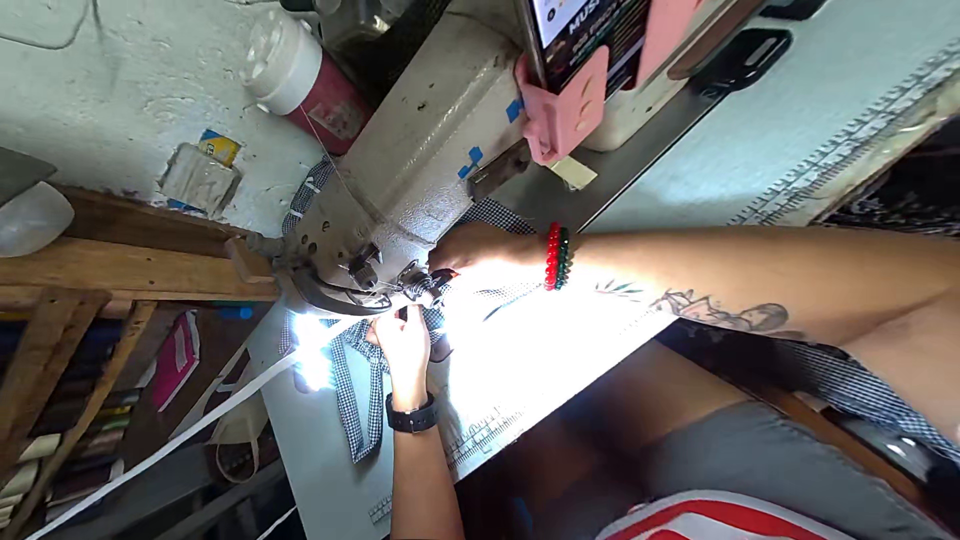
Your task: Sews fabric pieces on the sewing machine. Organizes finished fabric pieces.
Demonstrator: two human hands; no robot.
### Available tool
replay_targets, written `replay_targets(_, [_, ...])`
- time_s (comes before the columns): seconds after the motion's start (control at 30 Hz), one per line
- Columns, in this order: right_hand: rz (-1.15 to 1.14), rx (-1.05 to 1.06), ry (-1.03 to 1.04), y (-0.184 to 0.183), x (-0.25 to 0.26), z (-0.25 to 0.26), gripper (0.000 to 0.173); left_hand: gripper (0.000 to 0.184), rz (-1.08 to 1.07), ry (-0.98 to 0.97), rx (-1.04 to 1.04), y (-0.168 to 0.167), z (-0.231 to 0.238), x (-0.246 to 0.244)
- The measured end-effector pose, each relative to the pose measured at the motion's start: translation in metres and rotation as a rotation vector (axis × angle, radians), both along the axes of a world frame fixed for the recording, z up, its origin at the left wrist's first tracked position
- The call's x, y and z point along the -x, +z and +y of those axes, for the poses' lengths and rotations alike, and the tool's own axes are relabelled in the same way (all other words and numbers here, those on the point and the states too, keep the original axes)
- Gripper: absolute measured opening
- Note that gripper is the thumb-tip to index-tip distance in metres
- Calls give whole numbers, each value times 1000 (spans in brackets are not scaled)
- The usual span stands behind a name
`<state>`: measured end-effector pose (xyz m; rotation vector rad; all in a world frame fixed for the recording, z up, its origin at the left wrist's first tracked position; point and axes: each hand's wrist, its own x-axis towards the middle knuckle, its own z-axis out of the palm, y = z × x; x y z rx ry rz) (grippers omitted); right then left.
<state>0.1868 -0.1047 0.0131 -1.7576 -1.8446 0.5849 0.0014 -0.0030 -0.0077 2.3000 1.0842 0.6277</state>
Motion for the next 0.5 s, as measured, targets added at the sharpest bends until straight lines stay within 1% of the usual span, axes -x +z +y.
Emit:
replay_targets(0.13, [7, -32, 1, -4, -1, 1, 16, 14, 2, -12, 8, 1, -1, 0])
replay_targets(0.27, [9, 9, 4, -1, -1, 2, 19, 16, 18, -3, 6, 2, -2, 0])
replay_targets(0.5, [5, -21, -6, -5, -1, 2, 17, 16, 3, -1, -5, 1, -3, -1])
